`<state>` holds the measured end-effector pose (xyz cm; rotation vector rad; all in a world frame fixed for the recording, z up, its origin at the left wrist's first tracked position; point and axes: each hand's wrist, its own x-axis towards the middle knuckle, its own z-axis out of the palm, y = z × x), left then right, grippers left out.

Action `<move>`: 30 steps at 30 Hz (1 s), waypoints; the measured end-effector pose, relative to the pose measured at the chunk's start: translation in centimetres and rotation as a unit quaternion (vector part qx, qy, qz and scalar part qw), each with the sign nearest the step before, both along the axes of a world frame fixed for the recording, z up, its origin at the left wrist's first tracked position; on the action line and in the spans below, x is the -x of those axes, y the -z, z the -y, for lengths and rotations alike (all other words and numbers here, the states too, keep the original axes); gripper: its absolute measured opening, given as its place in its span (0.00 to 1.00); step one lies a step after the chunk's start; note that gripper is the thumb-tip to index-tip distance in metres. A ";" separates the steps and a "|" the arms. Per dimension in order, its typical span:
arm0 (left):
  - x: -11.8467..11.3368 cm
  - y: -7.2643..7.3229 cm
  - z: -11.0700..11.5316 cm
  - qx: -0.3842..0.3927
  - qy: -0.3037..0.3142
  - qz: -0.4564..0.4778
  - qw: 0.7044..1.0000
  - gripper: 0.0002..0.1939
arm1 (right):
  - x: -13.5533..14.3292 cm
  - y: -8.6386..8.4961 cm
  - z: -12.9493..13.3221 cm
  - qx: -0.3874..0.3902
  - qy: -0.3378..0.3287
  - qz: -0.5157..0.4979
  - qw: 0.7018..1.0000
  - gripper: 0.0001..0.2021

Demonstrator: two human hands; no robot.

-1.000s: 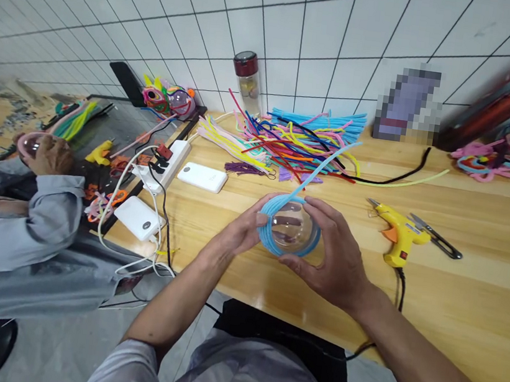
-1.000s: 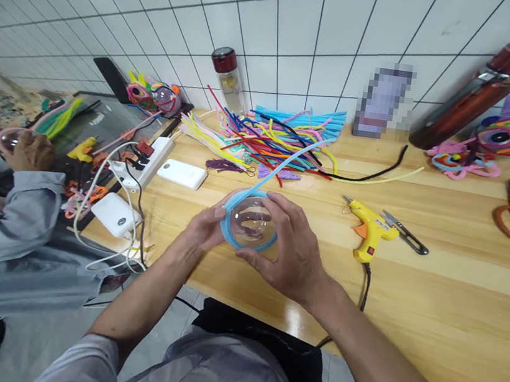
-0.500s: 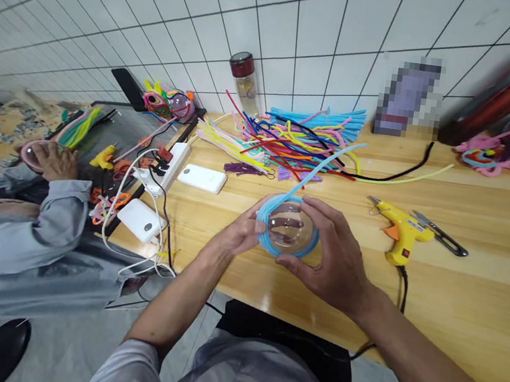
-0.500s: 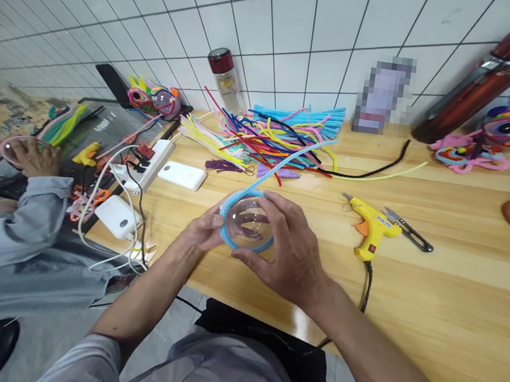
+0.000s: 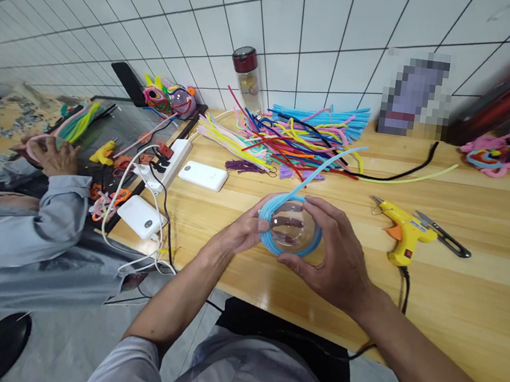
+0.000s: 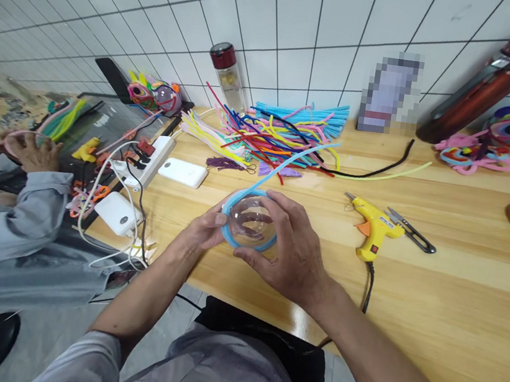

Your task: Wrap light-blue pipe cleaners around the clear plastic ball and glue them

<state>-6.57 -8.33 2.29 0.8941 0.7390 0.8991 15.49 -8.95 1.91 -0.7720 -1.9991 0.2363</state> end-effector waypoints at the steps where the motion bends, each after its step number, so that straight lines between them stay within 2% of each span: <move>1: 0.0 0.0 0.0 -0.001 0.000 0.003 1.000 0.49 | 0.0 0.0 0.0 0.003 -0.003 -0.002 1.000 0.42; 5: 0.2 0.0 0.1 -0.004 -0.009 -0.006 1.000 0.49 | -0.5 0.1 -0.4 0.032 -0.020 -0.004 0.999 0.40; 8: 0.3 0.2 0.1 -0.035 -0.012 -0.034 0.999 0.51 | -1.0 0.2 -0.8 0.057 -0.036 -0.001 0.998 0.41; 14: 0.1 0.4 0.1 -0.139 -0.039 -0.168 0.975 0.60 | -1.6 0.9 -1.4 0.078 -0.047 0.019 0.996 0.41; 17: -0.2 0.4 0.1 -0.180 -0.055 -0.225 0.956 0.58 | -1.6 1.6 -1.6 0.080 -0.043 0.018 0.996 0.42; 22: -0.4 0.4 0.4 -0.236 -0.065 -0.265 0.933 0.52 | -1.7 2.1 -1.7 0.099 -0.043 0.030 0.994 0.43; 30: -0.8 0.9 0.3 -0.307 -0.093 -0.305 0.896 0.53 | -1.9 2.4 -2.0 0.107 -0.032 0.052 0.992 0.41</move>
